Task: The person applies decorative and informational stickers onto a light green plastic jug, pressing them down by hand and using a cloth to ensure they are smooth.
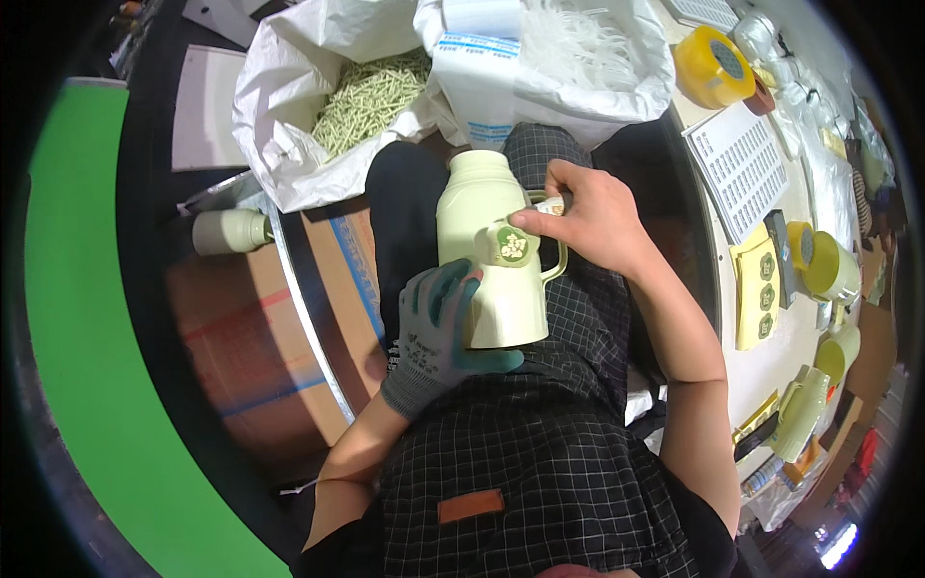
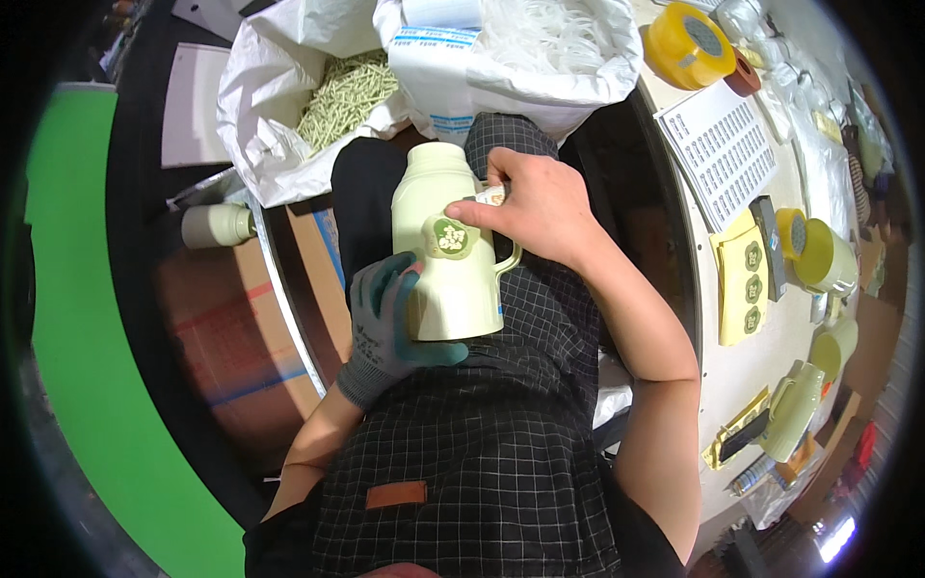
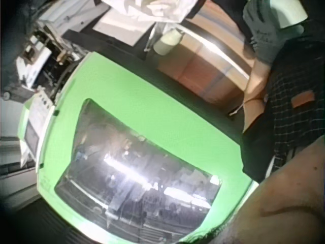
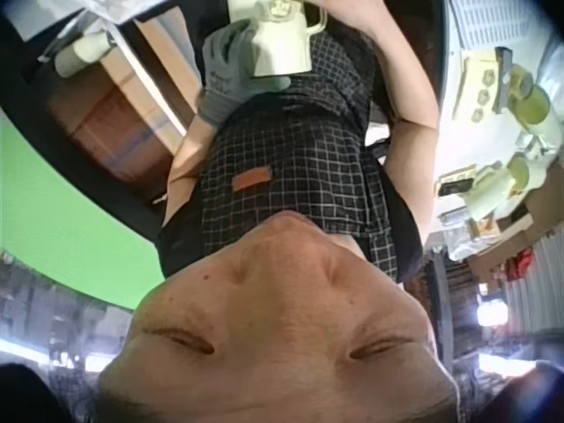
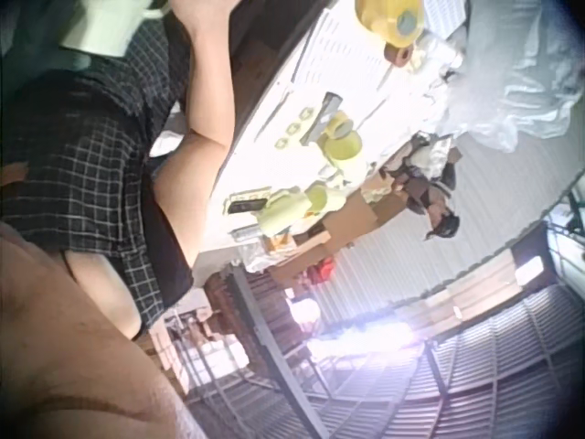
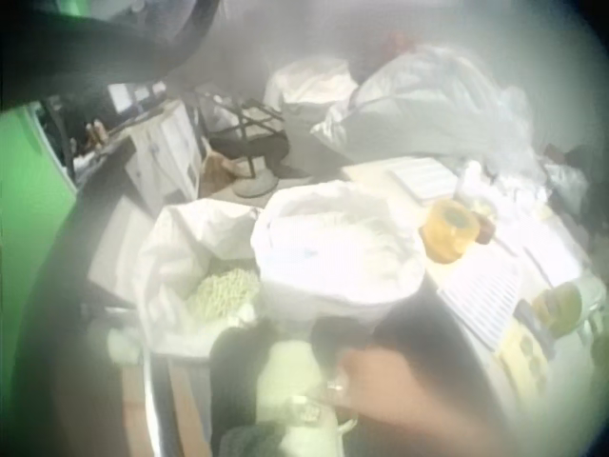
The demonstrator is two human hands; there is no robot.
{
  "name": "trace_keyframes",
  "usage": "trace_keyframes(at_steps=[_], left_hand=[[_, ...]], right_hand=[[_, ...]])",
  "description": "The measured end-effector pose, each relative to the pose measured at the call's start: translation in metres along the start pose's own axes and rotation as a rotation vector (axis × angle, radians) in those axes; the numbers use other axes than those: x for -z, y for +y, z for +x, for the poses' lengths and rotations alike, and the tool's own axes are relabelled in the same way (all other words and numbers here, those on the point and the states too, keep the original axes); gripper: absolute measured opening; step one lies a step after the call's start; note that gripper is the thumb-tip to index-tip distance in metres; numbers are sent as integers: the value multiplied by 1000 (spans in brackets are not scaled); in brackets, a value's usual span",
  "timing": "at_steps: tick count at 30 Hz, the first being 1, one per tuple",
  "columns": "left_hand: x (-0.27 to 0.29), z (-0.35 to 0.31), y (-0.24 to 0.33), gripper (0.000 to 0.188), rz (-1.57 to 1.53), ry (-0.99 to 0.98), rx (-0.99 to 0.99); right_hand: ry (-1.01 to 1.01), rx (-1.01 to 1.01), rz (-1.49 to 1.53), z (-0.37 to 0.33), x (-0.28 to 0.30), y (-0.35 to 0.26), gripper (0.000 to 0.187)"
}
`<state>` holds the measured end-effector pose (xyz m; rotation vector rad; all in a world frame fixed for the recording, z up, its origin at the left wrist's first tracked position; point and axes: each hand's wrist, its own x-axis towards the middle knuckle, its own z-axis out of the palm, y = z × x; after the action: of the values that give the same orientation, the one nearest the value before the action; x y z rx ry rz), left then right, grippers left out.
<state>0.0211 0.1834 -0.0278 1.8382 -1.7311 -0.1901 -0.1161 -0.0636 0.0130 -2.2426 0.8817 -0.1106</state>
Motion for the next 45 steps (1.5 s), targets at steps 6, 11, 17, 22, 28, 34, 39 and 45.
trace_keyframes(at_steps=[6, 11, 17, 22, 28, 34, 39, 45], left_hand=[[-28, -13, -11, 121, -95, 217, -23], [-23, -13, -14, 119, -55, 175, -13], [-11, -7, -7, 96, 63, -32, 27], [-19, -7, -6, 81, 61, 12, -1], [-20, -7, -2, 84, 78, -40, 27], [10, -16, 1, 75, 65, 119, -112], [45, 29, 4, 73, 125, 337, -238], [45, 61, 14, 69, 83, 386, -249]], right_hand=[[-112, 26, -118, 20, -19, -17, 67], [-134, 19, -173, 26, -26, -28, 68], [183, 239, -423, 24, -44, -5, 68], [245, 216, -409, 20, -38, -5, 71], [521, 481, -529, 26, -32, -35, 49], [422, 759, -826, 26, -32, -80, 8], [298, 710, -973, 21, -24, -85, 11], [102, 642, -899, 9, -8, -97, 20]])
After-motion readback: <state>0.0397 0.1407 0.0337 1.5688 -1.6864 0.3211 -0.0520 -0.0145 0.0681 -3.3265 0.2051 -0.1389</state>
